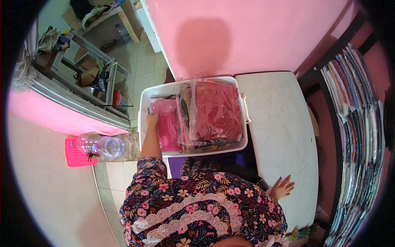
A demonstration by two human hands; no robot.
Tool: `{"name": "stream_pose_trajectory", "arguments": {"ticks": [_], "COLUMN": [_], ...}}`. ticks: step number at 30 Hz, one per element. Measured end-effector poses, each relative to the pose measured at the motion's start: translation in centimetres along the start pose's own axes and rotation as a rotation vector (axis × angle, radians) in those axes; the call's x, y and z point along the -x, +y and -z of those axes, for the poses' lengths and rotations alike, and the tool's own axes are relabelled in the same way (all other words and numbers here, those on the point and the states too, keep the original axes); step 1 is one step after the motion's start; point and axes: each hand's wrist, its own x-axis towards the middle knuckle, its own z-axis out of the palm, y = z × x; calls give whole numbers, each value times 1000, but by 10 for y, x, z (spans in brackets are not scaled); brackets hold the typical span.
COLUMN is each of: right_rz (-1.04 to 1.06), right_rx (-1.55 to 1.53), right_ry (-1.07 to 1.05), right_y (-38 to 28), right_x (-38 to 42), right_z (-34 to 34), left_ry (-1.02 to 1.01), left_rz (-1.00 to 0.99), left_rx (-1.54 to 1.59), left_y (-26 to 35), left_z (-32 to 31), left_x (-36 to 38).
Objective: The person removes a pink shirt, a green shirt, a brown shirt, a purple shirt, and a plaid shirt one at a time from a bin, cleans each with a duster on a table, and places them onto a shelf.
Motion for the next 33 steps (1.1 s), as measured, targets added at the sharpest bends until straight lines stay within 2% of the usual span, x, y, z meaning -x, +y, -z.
{"name": "stream_pose_trajectory", "arguments": {"ticks": [2,3,4,6,8,9,11,13,15,17,19,21,25,26,27,29,30,31,32,33], "right_rz": [37,8,20,42,25,35,22,105,93,290,102,-33,-252,-326,-453,-656,-665,-712,-755,-765], "right_rx": [-28,-91,-89,-109,-125,-137,-157,-265,-277,-880,-883,-788,-472,-325,-240,-177,-176,-50,89,100], "right_ry": [47,8,5,16,-6,-20,-26,-28,-102,3,41,169,316,288,282,190,188,242,292,290], "right_y": [-10,-35,-32,-26,-32,-36,-29,-24,-21,2,11,49,146,170,188,181,184,187,193,197], "right_x": [9,23,22,19,25,27,27,19,15,12,19,20,33,39,36,41,46,53,67,81], "right_z": [2,-18,-12,-6,-7,-8,-12,-27,-27,-50,-42,-48,-16,-2,8,15,8,-5,-12,-15], "left_ry": [-54,-2,-3,-14,122,124,324,395,463,520,413,302,-86,-176,-205,-479,-633,-785,-906,-1029], "left_rz": [-105,-153,-235,-343,-423,-445,-458,-431,-509,-609,-752,-849,-757,-707,-705,-619,-563,-506,-404,-302], "left_rx": [196,160,114,68,-66,-72,66,70,119,223,563,780,1242,1401,1427,1673,1686,1692,1679,1662], "left_y": [4,29,53,75,80,82,79,85,97,119,140,189,249,254,270,306,321,334,342,345], "left_z": [12,58,77,83,90,94,101,119,157,190,203,215,189,184,172,155,141,123,105,84], "left_x": [-6,-9,20,45,48,47,49,52,59,72,65,114,187,202,218,248,264,284,303,317]}}
